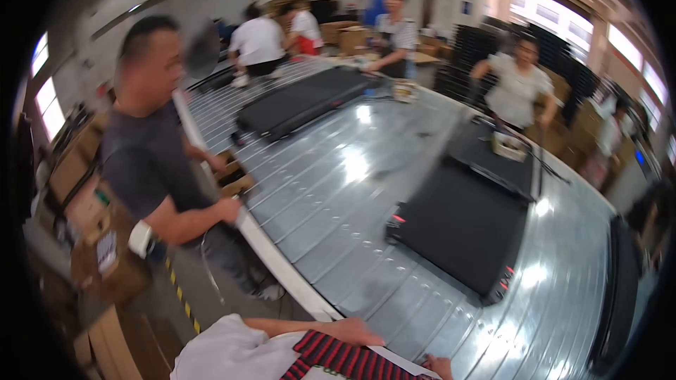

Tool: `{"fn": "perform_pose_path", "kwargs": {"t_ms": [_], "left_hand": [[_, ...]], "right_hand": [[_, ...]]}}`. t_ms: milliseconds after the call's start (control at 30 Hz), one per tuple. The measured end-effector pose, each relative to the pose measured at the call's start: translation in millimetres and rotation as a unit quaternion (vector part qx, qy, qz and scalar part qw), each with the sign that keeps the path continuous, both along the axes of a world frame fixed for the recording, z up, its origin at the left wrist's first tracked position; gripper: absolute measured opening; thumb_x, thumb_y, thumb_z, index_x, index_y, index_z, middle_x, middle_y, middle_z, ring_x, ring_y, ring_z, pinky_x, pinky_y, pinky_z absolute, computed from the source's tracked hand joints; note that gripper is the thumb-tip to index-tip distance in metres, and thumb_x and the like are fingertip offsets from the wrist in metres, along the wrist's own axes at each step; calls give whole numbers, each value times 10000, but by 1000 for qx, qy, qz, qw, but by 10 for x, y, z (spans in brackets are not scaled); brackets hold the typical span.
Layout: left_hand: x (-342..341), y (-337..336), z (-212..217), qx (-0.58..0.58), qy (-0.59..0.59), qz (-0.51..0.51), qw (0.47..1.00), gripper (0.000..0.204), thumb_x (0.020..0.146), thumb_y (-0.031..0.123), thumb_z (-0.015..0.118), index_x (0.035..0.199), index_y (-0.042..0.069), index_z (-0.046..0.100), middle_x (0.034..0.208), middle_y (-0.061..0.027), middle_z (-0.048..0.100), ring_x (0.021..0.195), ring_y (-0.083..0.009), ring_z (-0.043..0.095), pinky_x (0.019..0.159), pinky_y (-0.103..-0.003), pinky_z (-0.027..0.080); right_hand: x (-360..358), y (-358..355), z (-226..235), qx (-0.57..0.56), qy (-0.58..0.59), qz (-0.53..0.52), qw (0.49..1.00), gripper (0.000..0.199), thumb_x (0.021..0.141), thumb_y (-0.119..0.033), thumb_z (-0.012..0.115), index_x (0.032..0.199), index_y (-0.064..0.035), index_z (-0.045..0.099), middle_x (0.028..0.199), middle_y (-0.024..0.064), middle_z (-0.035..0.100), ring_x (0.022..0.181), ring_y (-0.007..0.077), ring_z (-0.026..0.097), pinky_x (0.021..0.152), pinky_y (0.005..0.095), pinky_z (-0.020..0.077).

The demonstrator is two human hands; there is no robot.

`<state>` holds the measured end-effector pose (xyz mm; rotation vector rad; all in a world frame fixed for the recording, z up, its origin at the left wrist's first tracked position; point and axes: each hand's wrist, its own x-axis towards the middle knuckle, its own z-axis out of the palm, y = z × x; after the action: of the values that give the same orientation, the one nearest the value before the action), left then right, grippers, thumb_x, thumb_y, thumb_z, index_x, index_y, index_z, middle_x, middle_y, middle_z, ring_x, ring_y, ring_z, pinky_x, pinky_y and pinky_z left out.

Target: Applying stickers and warning labels to the frames of treadmills on an assembly line.

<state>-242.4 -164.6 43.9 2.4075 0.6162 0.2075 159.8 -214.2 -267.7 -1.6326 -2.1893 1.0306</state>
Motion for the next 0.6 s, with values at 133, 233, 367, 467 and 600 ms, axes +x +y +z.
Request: {"fn": "perform_pose_path", "kwargs": {"t_ms": [133,233,367,467,600], "left_hand": [[-427,140,-19,34,-36,13,999,152,724,197,461,819,84,427,638,-126,523,622,-359,528,486,-427,390],[-735,158,83,26,-54,29,998,149,719,198,462,794,76,421,597,-133,508,591,-364,520,466,-420,380],[-991,174,147,53,-93,42,993,156,718,195,465,769,62,403,531,-126,466,540,-355,506,454,-421,370],[-1045,245,68,61,-90,38,993,157,716,189,465,765,56,398,523,-125,456,534,-349,507,448,-419,369],[-1015,277,-27,76,-125,39,988,152,716,189,465,762,58,401,525,-129,462,539,-349,509,447,-417,368]], "right_hand": [[-1228,465,611,-104,70,-86,988,364,754,-301,530,575,15,562,493,104,532,473,118,512,442,306,408],[-2249,556,1645,-138,96,-125,978,399,759,-309,554,618,63,557,490,93,512,515,77,477,441,297,380],[-2678,737,1927,-126,89,-80,985,354,781,-246,499,630,60,591,517,105,567,480,118,530,449,275,419],[-2752,777,2037,-158,115,-90,976,326,763,-245,534,644,55,583,524,73,555,521,85,499,449,279,400],[-2672,758,2074,-140,159,-61,975,296,764,-244,535,719,45,580,567,58,563,540,78,492,468,272,384]]}}
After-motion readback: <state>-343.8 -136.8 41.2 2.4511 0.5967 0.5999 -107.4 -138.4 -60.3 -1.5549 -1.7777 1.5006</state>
